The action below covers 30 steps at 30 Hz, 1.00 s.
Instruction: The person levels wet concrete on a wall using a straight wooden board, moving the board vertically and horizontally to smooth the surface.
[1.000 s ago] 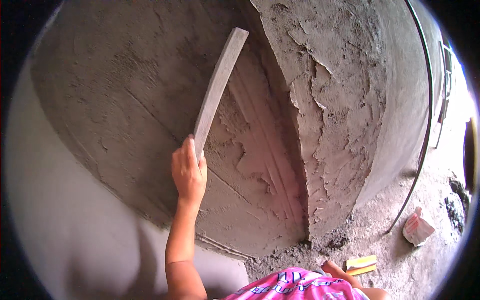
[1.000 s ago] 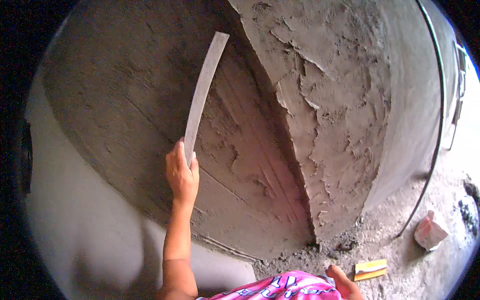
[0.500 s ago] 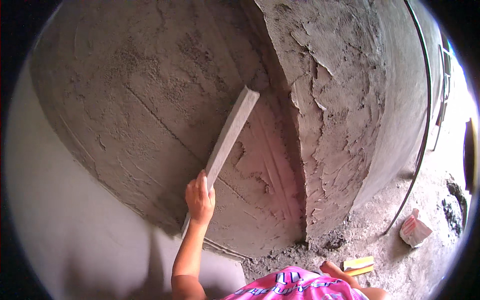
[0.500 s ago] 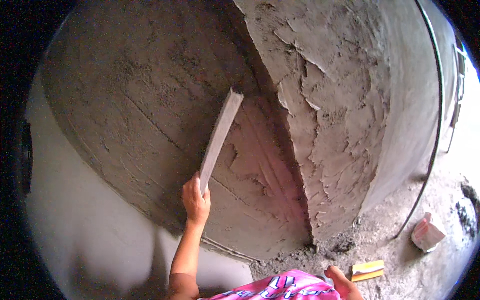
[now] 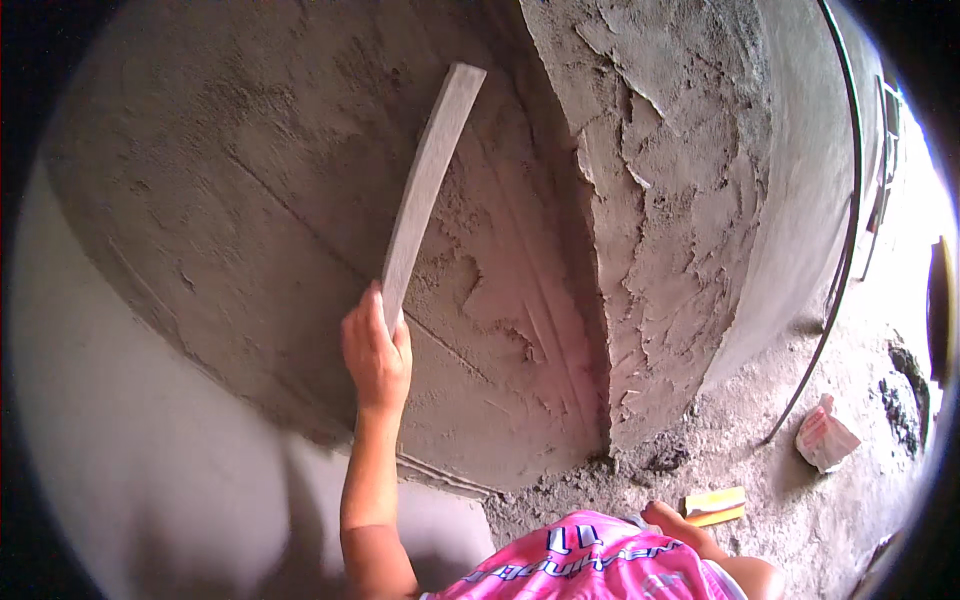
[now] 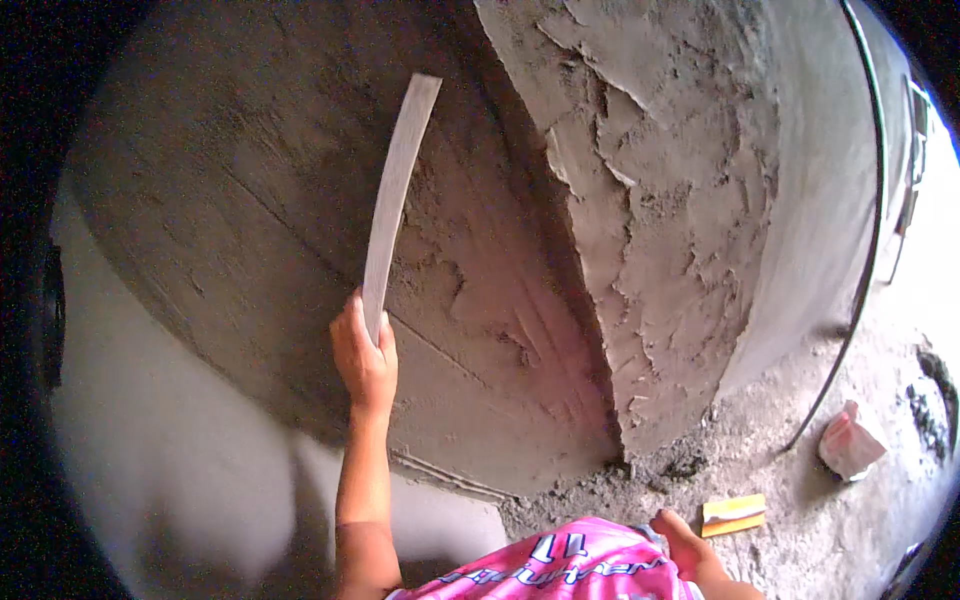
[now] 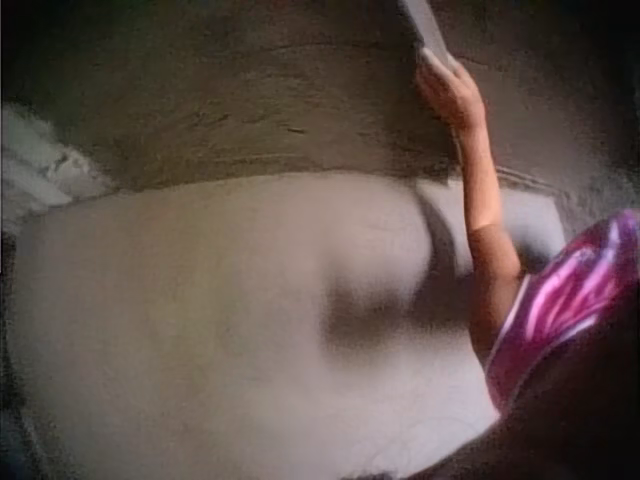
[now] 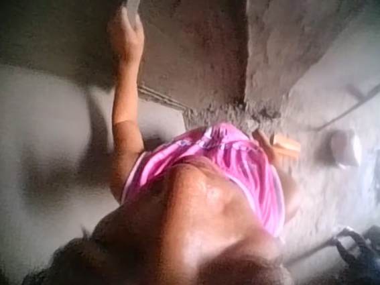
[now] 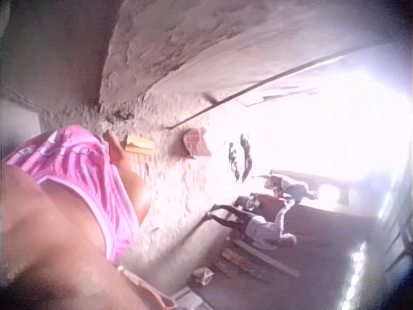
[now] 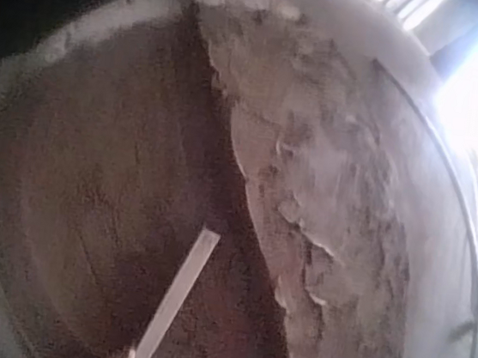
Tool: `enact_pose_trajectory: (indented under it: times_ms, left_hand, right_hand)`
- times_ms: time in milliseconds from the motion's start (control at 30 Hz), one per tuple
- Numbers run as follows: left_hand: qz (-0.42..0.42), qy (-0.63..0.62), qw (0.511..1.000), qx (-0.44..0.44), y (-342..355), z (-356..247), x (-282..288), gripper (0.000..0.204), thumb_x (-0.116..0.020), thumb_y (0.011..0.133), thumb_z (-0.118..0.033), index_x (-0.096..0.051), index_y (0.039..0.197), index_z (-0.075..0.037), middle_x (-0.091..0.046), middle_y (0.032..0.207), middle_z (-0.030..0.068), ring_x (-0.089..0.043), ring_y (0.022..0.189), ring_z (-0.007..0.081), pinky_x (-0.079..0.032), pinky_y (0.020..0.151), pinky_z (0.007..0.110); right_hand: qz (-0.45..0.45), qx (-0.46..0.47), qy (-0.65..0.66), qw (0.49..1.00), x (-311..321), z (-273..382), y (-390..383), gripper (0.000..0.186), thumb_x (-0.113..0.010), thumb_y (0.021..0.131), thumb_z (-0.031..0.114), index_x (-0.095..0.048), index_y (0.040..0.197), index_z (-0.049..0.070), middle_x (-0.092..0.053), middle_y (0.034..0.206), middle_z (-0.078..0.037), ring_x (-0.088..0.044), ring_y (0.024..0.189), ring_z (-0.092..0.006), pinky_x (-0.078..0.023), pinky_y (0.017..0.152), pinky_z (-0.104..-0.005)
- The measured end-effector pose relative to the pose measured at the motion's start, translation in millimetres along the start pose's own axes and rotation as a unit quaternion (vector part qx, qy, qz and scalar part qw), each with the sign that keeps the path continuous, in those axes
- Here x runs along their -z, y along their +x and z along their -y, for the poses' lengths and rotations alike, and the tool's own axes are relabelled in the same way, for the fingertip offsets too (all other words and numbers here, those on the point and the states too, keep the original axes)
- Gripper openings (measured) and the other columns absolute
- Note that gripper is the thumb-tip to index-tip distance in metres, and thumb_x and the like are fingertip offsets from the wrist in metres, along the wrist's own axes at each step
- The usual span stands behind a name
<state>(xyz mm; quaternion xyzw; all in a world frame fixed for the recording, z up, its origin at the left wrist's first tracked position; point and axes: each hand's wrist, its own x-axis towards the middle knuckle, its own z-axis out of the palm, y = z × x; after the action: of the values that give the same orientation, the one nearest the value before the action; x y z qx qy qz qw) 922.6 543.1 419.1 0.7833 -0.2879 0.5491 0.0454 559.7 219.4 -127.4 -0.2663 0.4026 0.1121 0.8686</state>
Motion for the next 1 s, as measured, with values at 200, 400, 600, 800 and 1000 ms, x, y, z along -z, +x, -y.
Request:
enact_pose_trajectory:
  times_ms: [200, 400, 600, 800, 1000]
  left_hand:
    - [0.007, 0.009, 0.999, -0.043, 2.0, -7.1, -11.6, 0.061, -0.068, 0.082, -0.004, -0.041, 0.137, 0.0, -0.056, 0.129, 0.0176, -0.058, 0.1, 0.035, -0.047, 0.087, 0.046]
    - [0.016, -0.003, 0.998, -0.063, -25.8, -4.3, -20.9, 0.065, -0.068, 0.08, -0.003, -0.039, 0.138, -0.001, -0.055, 0.132, 0.0179, -0.058, 0.102, 0.0355, -0.046, 0.087, 0.048]
    - [0.027, -0.04, 0.997, -0.052, -52.3, -2.1, -28.7, 0.058, -0.07, 0.085, -0.008, -0.041, 0.135, -0.003, -0.058, 0.129, 0.0174, -0.057, 0.104, 0.0375, -0.046, 0.088, 0.049]
    - [0.069, -0.051, 0.993, -0.078, -90.4, -4.2, -42.3, 0.07, -0.07, 0.079, -0.004, -0.035, 0.14, -0.006, -0.055, 0.133, 0.0163, -0.057, 0.102, 0.0358, -0.047, 0.086, 0.048]
    - [0.124, -0.077, 0.987, -0.075, -148.5, -8.3, -45.3, 0.072, -0.072, 0.075, -0.005, -0.038, 0.138, -0.009, -0.056, 0.133, 0.0108, -0.056, 0.103, 0.0338, -0.046, 0.085, 0.046]
  right_hand:
    - [-0.003, 0.0, -0.021, 1.0, -2.6, -3.2, 10.4, 0.018, -0.066, 0.071, 0.014, -0.068, 0.086, 0.004, -0.07, 0.087, -0.017, -0.068, 0.088, -0.035, -0.056, 0.074, -0.0426]
    - [-0.013, -0.005, -0.084, 0.996, 9.5, -13.6, 21.7, 0.018, -0.065, 0.072, 0.014, -0.068, 0.086, 0.004, -0.07, 0.088, -0.017, -0.068, 0.088, -0.0351, -0.057, 0.074, -0.0429]
    - [-0.026, 0.012, -0.255, 0.967, 27.9, -17.7, 40.9, 0.018, -0.065, 0.073, 0.015, -0.069, 0.086, 0.004, -0.07, 0.088, -0.017, -0.069, 0.088, -0.0353, -0.057, 0.074, -0.0432]
    - [-0.024, 0.075, -0.54, 0.838, 49.2, -14.8, 71.1, 0.017, -0.064, 0.074, 0.015, -0.069, 0.087, 0.004, -0.07, 0.089, -0.018, -0.069, 0.088, -0.0354, -0.057, 0.074, -0.0435]
    - [0.01, 0.133, -0.729, 0.671, 55.0, -17.6, 98.9, 0.017, -0.063, 0.075, 0.016, -0.07, 0.087, 0.004, -0.07, 0.089, -0.018, -0.069, 0.088, -0.0356, -0.057, 0.074, -0.0438]
